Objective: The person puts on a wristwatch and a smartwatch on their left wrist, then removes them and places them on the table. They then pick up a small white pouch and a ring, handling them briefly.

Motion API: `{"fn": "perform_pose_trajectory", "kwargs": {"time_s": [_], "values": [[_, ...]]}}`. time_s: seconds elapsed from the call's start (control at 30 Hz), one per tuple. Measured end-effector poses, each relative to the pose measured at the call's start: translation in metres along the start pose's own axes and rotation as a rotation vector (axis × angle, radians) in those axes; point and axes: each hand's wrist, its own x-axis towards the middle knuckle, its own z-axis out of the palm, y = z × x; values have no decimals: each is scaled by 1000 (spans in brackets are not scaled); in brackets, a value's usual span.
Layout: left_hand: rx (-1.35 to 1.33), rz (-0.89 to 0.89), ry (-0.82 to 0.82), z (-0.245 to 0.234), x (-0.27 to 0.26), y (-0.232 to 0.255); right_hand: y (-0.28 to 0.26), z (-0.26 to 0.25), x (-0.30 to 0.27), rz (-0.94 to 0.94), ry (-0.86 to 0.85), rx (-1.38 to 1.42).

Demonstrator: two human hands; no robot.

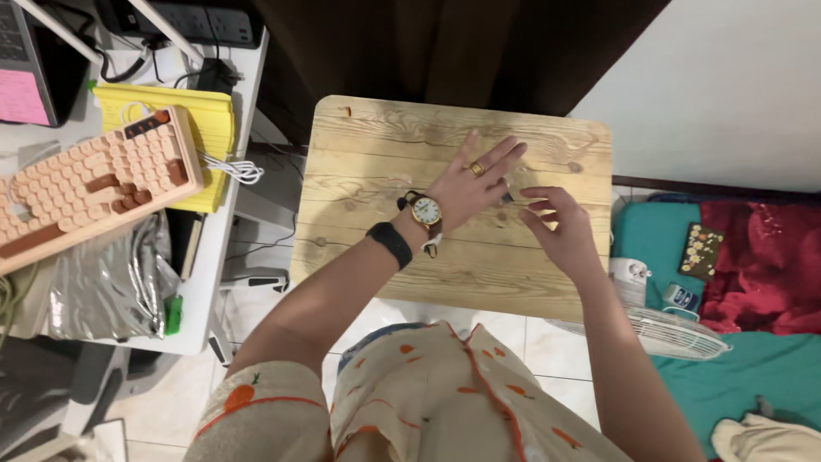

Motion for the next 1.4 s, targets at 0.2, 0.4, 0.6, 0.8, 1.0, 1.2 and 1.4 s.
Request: {"fn": "perform_pose_trajectory", "kwargs": {"time_s": [0.2, 0.4, 0.6, 0.8, 1.0, 1.2, 1.4], "values": [[-171, -80, -95, -5, 12, -18, -24, 18, 6, -66, 18, 31], [-282, -169, 19, -7, 39, -19, -21, 24, 6, 85, 3, 209], [-174, -90, 93, -2, 57, -16, -11, 26, 4, 26, -74, 281], [-135, -58, 59, 20, 68, -10, -41, 17, 2, -27, -180, 215], [-99, 45, 28, 56, 93, -4, -98, 3, 11, -195, -225, 37], [43, 77, 46, 79, 104, -3, -128, 4, 16, -182, -195, -38], [30, 44, 48, 89, 103, -4, -121, 19, 14, -170, -80, -45]]}}
